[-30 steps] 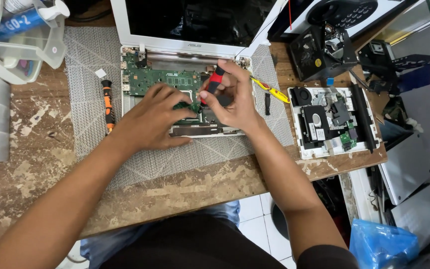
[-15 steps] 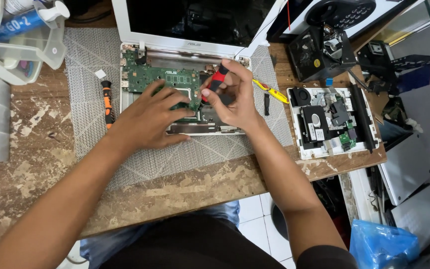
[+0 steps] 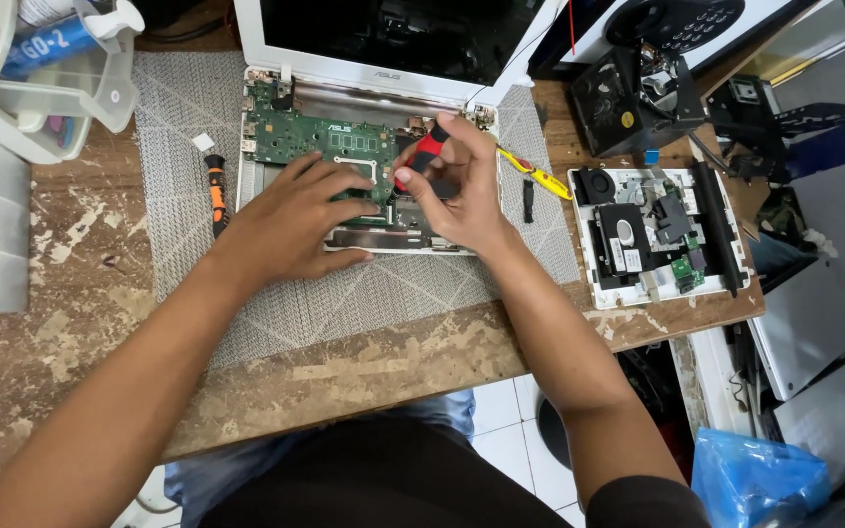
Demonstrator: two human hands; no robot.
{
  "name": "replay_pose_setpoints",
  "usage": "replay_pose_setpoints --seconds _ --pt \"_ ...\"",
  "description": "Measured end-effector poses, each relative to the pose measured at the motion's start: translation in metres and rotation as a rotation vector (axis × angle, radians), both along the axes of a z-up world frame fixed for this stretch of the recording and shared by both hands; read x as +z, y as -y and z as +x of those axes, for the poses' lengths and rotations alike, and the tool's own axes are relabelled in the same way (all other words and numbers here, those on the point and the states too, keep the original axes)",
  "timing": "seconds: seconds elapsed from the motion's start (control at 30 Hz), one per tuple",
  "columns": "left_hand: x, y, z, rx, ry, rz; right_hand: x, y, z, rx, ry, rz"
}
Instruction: Removing internal components including the motherboard from a laptop using a screwdriver
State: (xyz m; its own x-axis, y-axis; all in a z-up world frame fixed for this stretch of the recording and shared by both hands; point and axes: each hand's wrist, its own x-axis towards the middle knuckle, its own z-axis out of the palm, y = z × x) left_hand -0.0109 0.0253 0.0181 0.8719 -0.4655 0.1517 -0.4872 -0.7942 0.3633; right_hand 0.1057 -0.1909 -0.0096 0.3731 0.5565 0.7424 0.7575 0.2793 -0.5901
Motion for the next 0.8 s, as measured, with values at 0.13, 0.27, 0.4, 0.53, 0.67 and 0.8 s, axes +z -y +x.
replay_pose_setpoints --seconds 0.13,0.27,0.4,0.53,0.67,0.8 --pt "0.001 0.0 0.0 0.0 -0.01 -0.017 0.001 -0.001 0.0 0.009 0.0 0.0" --pt "0.001 0.001 -0.001 0.009 -0.001 -0.013 0.0 -0.001 0.0 -0.005 0.011 -0.014" --pt "0.001 0.001 -0.001 0.007 0.0 -0.014 -0.005 0.001 0.001 -0.015 0.022 -0.031" --pt "0.003 0.002 -0.001 0.006 -0.004 -0.002 -0.013 0.0 0.006 0.002 0.018 -0.027" --pt "0.003 0.002 -0.001 0.007 0.004 -0.018 -0.01 -0.001 0.004 0.01 0.039 -0.016" --pt "0.005 0.001 0.0 0.013 -0.023 -0.023 -0.009 -0.001 0.003 0.029 0.026 0.005"
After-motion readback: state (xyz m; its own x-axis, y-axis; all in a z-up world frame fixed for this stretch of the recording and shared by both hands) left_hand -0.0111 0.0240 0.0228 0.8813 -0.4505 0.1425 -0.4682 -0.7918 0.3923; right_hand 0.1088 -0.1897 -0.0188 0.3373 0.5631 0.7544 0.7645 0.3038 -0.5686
